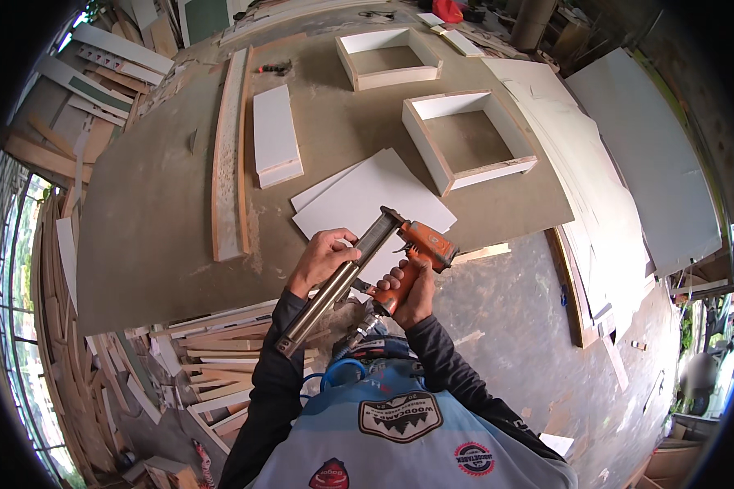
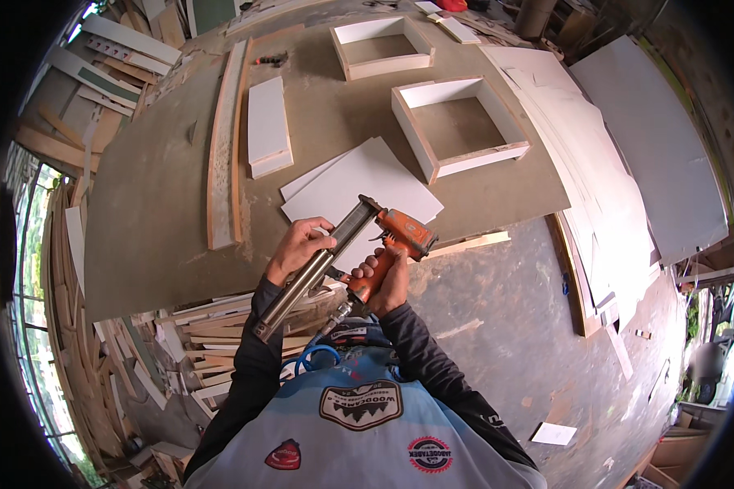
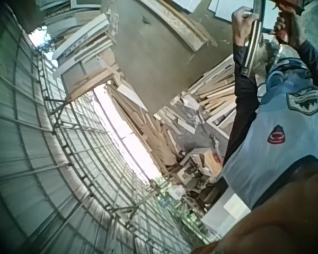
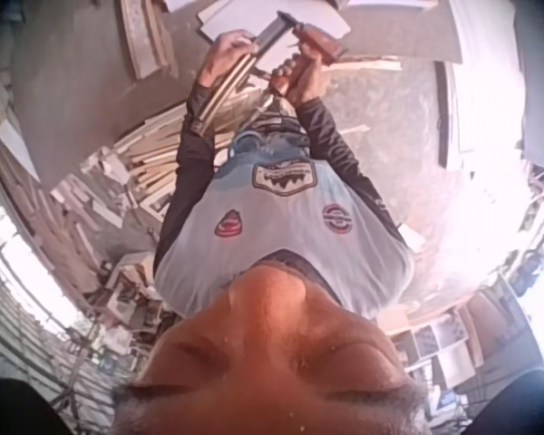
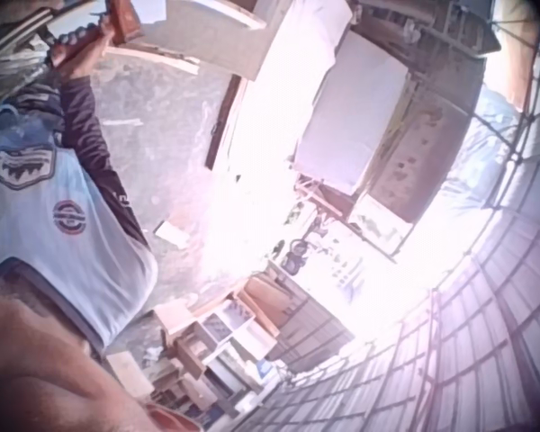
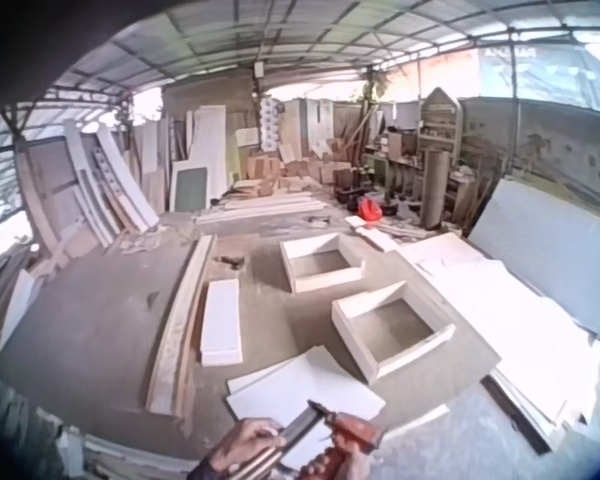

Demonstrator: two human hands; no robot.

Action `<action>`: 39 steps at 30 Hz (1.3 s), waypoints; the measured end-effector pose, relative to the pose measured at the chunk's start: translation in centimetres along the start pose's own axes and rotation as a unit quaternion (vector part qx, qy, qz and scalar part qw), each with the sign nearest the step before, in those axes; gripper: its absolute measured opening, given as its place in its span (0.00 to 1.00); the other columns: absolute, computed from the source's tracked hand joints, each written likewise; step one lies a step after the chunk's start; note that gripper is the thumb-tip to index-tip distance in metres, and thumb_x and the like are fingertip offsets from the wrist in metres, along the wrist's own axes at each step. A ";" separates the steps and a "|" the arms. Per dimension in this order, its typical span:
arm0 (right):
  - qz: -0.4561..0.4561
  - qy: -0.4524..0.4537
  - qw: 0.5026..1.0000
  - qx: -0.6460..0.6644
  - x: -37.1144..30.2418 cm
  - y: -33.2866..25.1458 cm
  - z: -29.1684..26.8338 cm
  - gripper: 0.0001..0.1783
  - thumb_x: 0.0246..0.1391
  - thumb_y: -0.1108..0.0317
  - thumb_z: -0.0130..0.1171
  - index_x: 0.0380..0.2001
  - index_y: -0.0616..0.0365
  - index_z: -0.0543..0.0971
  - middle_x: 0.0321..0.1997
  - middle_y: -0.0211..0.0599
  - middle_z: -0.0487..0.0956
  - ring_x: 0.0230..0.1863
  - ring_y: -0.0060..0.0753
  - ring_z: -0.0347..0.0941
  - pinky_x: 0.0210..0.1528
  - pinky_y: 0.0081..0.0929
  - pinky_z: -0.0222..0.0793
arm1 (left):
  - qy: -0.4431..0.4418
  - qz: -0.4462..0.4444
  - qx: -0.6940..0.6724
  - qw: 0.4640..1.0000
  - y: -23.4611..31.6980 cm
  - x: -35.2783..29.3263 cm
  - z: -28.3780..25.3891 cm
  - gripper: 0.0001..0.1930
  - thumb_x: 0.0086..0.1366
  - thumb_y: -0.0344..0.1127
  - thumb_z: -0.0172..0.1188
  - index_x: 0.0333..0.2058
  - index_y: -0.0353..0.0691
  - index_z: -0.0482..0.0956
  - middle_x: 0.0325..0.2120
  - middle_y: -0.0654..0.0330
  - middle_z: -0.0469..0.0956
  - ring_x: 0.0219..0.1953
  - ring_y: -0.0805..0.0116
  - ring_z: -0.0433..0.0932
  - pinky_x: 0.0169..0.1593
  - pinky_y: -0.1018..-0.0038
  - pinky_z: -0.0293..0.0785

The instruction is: The person joins wooden panels together by hand and secures them using a pneumatic nail gun. The person positions a small square wooden base onto a white frame and uses the nail gun to fasten the pieces.

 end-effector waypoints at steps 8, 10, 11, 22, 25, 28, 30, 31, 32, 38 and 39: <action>0.015 0.001 1.000 -0.019 1.2 -0.4 -1.3 0.15 0.64 0.50 0.51 0.36 0.50 0.67 0.23 0.27 0.65 0.24 0.32 0.66 0.35 0.48 0.76 | 0.001 -0.002 0.029 1.000 -0.8 -0.4 0.2 0.15 0.67 0.37 0.67 0.46 0.31 0.84 0.26 0.58 0.86 0.27 0.79 0.81 0.32 0.78 0.76; 0.011 0.009 1.000 -0.024 1.7 -0.1 -1.8 0.15 0.64 0.50 0.50 0.36 0.51 0.67 0.23 0.28 0.66 0.24 0.32 0.66 0.34 0.45 0.75 | 0.005 -0.002 0.032 0.999 -1.4 -0.8 0.0 0.16 0.67 0.36 0.67 0.47 0.30 0.84 0.26 0.58 0.86 0.27 0.79 0.80 0.32 0.78 0.75; 0.009 0.014 0.999 -0.028 1.8 0.0 -1.9 0.16 0.64 0.50 0.50 0.36 0.51 0.67 0.23 0.28 0.66 0.24 0.32 0.66 0.34 0.44 0.74 | 0.009 -0.001 0.029 1.000 -1.7 -0.9 -0.2 0.16 0.67 0.36 0.67 0.48 0.30 0.84 0.26 0.58 0.86 0.26 0.79 0.80 0.31 0.78 0.75; -0.012 0.033 0.998 -0.047 -0.1 1.6 -1.3 0.17 0.65 0.49 0.50 0.37 0.52 0.66 0.25 0.29 0.65 0.25 0.34 0.66 0.35 0.48 0.75 | -0.033 0.034 0.070 0.996 -1.5 -1.0 -0.9 0.13 0.65 0.36 0.69 0.39 0.31 0.82 0.22 0.59 0.84 0.24 0.81 0.78 0.28 0.78 0.72; -0.018 0.037 0.998 -0.045 -0.2 1.5 -1.3 0.17 0.64 0.49 0.50 0.37 0.52 0.66 0.25 0.30 0.65 0.25 0.34 0.65 0.35 0.51 0.75 | -0.048 0.063 0.112 0.991 -1.5 -0.7 -1.4 0.15 0.63 0.38 0.71 0.40 0.32 0.82 0.22 0.59 0.84 0.24 0.80 0.79 0.27 0.80 0.71; -0.032 0.040 0.998 -0.031 -0.4 1.5 -1.4 0.17 0.63 0.50 0.50 0.37 0.52 0.65 0.25 0.30 0.64 0.25 0.33 0.65 0.35 0.49 0.75 | -0.051 0.069 0.079 0.993 -0.9 0.1 -2.0 0.16 0.62 0.39 0.72 0.41 0.33 0.82 0.22 0.60 0.84 0.21 0.78 0.79 0.24 0.80 0.69; -0.036 0.044 0.998 -0.013 -0.4 1.8 -2.0 0.17 0.63 0.50 0.51 0.37 0.52 0.65 0.25 0.30 0.64 0.24 0.32 0.64 0.34 0.46 0.74 | -0.032 0.037 0.033 0.998 0.5 0.6 -2.8 0.16 0.63 0.40 0.71 0.42 0.35 0.83 0.22 0.62 0.83 0.19 0.78 0.79 0.21 0.81 0.66; -0.039 0.046 0.998 -0.002 -0.2 1.9 -2.3 0.17 0.63 0.51 0.51 0.37 0.53 0.65 0.25 0.30 0.64 0.24 0.32 0.64 0.33 0.45 0.73 | -0.016 0.036 0.009 0.999 0.7 0.9 -3.8 0.14 0.63 0.39 0.72 0.39 0.34 0.83 0.21 0.61 0.83 0.16 0.75 0.79 0.20 0.78 0.69; -0.041 0.048 0.998 0.010 0.0 1.9 -2.6 0.17 0.63 0.51 0.51 0.37 0.53 0.65 0.25 0.30 0.64 0.24 0.31 0.64 0.33 0.43 0.73 | 0.021 0.045 0.021 0.999 0.8 1.4 -4.9 0.14 0.63 0.39 0.71 0.39 0.34 0.82 0.21 0.61 0.82 0.17 0.75 0.79 0.20 0.78 0.69; -0.077 0.063 0.995 0.016 -0.2 0.9 -2.2 0.17 0.62 0.51 0.52 0.36 0.53 0.65 0.24 0.30 0.64 0.23 0.30 0.63 0.32 0.41 0.71 | 0.187 0.022 -0.017 0.982 -1.4 2.7 -9.5 0.13 0.66 0.40 0.69 0.35 0.34 0.81 0.20 0.60 0.81 0.17 0.75 0.79 0.19 0.79 0.66; -0.073 0.055 0.996 0.012 0.0 0.7 -2.2 0.17 0.62 0.50 0.52 0.36 0.52 0.65 0.24 0.29 0.64 0.23 0.30 0.63 0.32 0.41 0.71 | 0.191 0.027 -0.043 0.980 -1.9 2.5 -9.8 0.16 0.69 0.44 0.66 0.35 0.34 0.81 0.21 0.60 0.80 0.18 0.74 0.80 0.19 0.80 0.67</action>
Point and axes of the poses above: each hand's wrist, its own x-axis towards the middle knuckle, its own z-axis out of the palm, y = z × x, the point moved 7 cm from there along x, towards the middle knuckle
